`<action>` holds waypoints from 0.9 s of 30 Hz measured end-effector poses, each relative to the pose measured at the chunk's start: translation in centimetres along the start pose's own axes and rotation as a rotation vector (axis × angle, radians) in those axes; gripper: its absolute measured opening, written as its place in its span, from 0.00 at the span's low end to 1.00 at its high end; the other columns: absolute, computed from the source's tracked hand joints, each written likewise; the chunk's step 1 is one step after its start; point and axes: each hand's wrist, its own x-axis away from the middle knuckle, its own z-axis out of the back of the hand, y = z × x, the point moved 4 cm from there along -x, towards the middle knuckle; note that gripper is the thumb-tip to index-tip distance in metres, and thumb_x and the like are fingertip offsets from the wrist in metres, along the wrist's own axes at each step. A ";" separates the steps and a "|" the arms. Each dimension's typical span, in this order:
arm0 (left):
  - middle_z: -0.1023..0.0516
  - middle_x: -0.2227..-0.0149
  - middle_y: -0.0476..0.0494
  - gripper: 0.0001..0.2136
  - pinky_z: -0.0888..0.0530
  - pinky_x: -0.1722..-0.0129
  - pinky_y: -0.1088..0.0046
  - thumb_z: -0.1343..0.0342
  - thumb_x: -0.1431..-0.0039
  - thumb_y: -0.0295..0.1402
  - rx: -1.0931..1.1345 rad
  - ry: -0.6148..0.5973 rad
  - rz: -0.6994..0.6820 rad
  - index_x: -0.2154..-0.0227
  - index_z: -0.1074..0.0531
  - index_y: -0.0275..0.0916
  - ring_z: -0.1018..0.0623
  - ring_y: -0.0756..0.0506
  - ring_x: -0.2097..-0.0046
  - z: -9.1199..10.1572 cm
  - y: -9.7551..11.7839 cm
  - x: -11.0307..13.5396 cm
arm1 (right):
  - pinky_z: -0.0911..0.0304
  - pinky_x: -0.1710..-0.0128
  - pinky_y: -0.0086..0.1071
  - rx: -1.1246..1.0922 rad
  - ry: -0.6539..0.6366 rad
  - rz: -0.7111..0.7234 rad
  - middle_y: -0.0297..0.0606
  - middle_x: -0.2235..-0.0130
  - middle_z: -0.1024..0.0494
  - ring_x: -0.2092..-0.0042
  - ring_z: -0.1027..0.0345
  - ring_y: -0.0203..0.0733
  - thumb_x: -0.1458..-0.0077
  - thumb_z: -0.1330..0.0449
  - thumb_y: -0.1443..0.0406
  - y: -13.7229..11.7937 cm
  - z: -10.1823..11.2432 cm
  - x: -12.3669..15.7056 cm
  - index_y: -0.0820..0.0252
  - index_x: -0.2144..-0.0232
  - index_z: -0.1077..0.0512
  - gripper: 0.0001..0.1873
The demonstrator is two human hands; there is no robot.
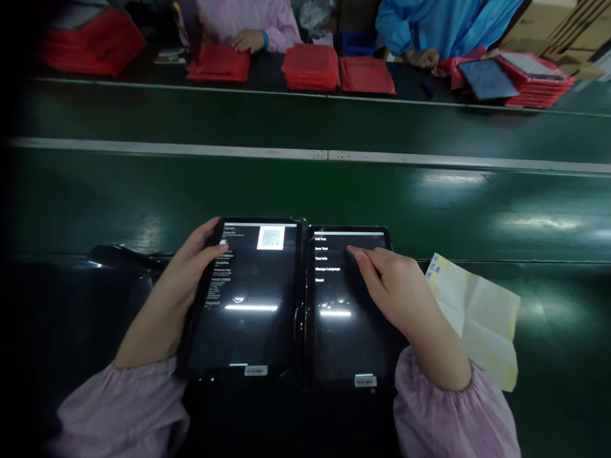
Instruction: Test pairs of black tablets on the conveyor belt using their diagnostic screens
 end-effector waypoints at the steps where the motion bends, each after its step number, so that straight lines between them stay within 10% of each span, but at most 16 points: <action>1: 0.19 0.39 0.41 0.29 0.24 0.38 0.54 0.33 0.53 0.35 0.022 0.013 0.005 0.44 0.22 0.47 0.24 0.32 0.35 0.1 0.0 -0.1 | 0.26 0.66 0.36 0.007 0.002 0.000 0.42 0.61 0.11 0.63 0.15 0.48 0.25 0.53 0.49 0.1 -0.2 0.0 0.56 0.48 0.15 0.29; 27: 0.16 0.49 0.43 0.21 0.21 0.44 0.58 0.33 0.52 0.38 0.161 0.019 0.033 0.51 0.19 0.46 0.20 0.33 0.42 1.5 -2.4 -3.0 | 0.37 0.75 0.30 -0.108 -0.110 0.041 0.36 0.78 0.25 0.76 0.26 0.38 0.26 0.56 0.42 -2.2 0.8 0.1 0.56 0.73 0.18 0.39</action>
